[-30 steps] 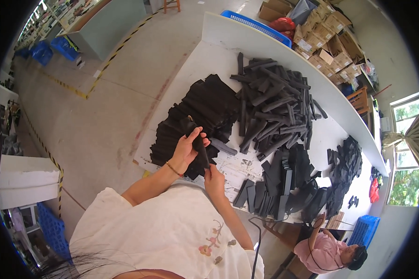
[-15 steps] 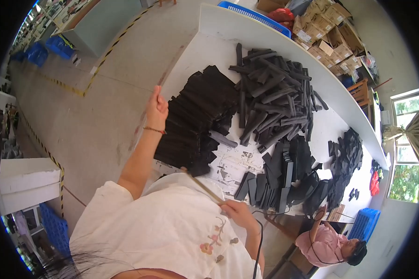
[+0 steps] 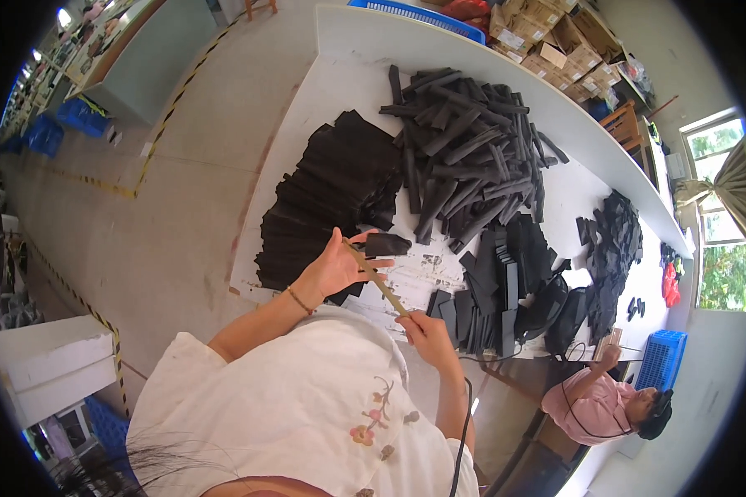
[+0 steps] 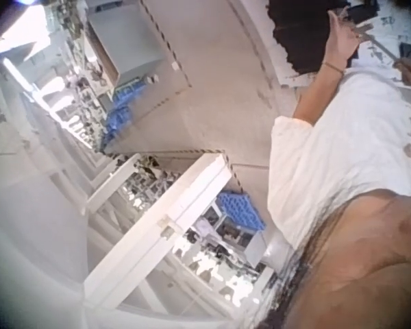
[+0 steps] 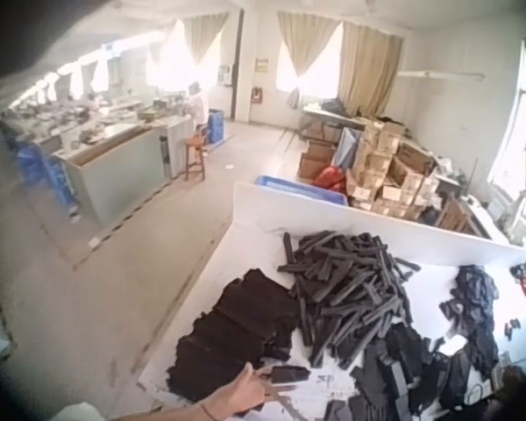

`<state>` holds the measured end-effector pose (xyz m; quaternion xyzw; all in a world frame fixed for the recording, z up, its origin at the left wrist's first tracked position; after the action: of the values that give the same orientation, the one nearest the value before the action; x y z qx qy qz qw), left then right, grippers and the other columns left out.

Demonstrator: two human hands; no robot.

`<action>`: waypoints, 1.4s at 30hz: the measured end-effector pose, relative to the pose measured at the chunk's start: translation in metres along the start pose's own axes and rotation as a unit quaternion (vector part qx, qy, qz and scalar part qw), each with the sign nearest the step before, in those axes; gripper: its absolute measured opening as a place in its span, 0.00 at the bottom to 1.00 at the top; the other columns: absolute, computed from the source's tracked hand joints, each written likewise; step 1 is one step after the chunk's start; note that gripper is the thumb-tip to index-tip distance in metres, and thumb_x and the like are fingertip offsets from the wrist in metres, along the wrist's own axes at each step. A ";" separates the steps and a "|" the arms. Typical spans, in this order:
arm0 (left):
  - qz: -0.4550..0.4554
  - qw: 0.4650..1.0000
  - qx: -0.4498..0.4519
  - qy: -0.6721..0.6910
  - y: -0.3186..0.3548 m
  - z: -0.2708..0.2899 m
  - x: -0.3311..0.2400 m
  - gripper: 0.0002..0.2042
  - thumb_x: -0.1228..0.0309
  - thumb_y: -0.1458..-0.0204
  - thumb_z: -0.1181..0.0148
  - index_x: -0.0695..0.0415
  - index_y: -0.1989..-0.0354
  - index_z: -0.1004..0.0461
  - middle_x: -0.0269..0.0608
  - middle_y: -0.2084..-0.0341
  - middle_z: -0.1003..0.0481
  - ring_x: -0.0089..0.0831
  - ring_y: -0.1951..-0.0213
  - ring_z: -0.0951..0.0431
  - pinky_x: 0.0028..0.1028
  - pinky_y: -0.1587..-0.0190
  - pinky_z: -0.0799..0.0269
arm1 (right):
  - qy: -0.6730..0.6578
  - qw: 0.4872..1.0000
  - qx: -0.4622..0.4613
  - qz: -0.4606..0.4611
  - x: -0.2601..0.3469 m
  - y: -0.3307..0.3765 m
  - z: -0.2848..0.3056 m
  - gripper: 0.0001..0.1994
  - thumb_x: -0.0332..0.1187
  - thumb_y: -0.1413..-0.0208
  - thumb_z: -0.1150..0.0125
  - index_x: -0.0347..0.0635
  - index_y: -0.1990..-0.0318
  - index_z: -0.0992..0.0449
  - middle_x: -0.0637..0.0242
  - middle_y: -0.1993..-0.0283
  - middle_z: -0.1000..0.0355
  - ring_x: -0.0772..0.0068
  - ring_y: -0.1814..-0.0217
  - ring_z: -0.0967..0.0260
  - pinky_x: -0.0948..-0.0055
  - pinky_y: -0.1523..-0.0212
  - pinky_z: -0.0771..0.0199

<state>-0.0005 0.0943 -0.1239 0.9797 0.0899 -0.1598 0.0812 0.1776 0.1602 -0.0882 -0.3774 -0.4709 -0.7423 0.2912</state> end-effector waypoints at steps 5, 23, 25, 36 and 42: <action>0.053 0.990 -0.077 0.106 -0.011 -0.024 -0.013 0.40 0.35 0.51 0.52 0.61 0.42 0.39 0.61 0.53 0.28 0.60 0.49 0.29 0.53 0.46 0.33 | -0.017 0.999 0.028 -0.009 -0.004 -0.001 -0.012 0.09 0.31 0.40 0.48 0.36 0.62 0.22 0.74 0.83 0.38 0.85 0.81 0.43 0.80 0.78 0.43; -0.033 0.991 -0.073 0.109 -0.026 -0.017 -0.016 0.18 0.61 0.37 0.57 0.60 0.45 0.33 0.39 0.50 0.28 0.31 0.47 0.30 0.33 0.46 0.35 | 0.141 0.877 -0.288 0.357 0.136 -0.090 -0.029 0.05 0.23 0.49 0.39 0.39 0.64 0.27 0.60 0.66 0.31 0.61 0.72 0.31 0.69 0.74 0.32; -0.028 0.988 -0.112 0.106 -0.020 -0.018 -0.025 0.17 0.61 0.38 0.54 0.61 0.53 0.29 0.41 0.58 0.25 0.32 0.55 0.26 0.31 0.51 0.32 | 0.128 0.879 -0.280 0.364 0.126 -0.099 -0.031 0.04 0.22 0.48 0.41 0.39 0.65 0.27 0.58 0.65 0.31 0.56 0.69 0.29 0.67 0.72 0.30; -0.237 0.885 -0.329 0.227 0.011 0.112 -0.115 0.12 0.61 0.41 0.48 0.56 0.71 0.31 0.23 0.89 0.47 0.15 0.90 0.49 0.18 0.89 0.56 | -0.043 0.975 0.043 0.213 0.143 -0.014 -0.077 0.03 0.20 0.46 0.46 0.38 0.68 0.32 0.69 0.77 0.37 0.82 0.84 0.41 0.80 0.83 0.43; -0.345 0.896 -0.190 -0.207 0.007 -0.024 -0.191 0.27 0.46 0.39 0.59 0.61 0.54 0.28 0.34 0.74 0.28 0.20 0.74 0.30 0.19 0.72 0.35 | -0.295 0.938 -0.038 0.178 0.168 -0.033 0.014 0.04 0.26 0.44 0.45 0.36 0.64 0.30 0.75 0.80 0.40 0.88 0.83 0.47 0.86 0.84 0.52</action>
<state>-0.1699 0.0636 -0.0384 0.7980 0.4321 -0.3566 0.2220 0.0643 0.1723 0.0397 -0.6680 -0.4326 -0.5506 0.2517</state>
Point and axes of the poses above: each hand's wrist, its own y-axis away from the middle knuckle, its own z-axis out of the back of the hand, x = y × z, the point moved 9 cm from there along -y, towards the middle knuckle
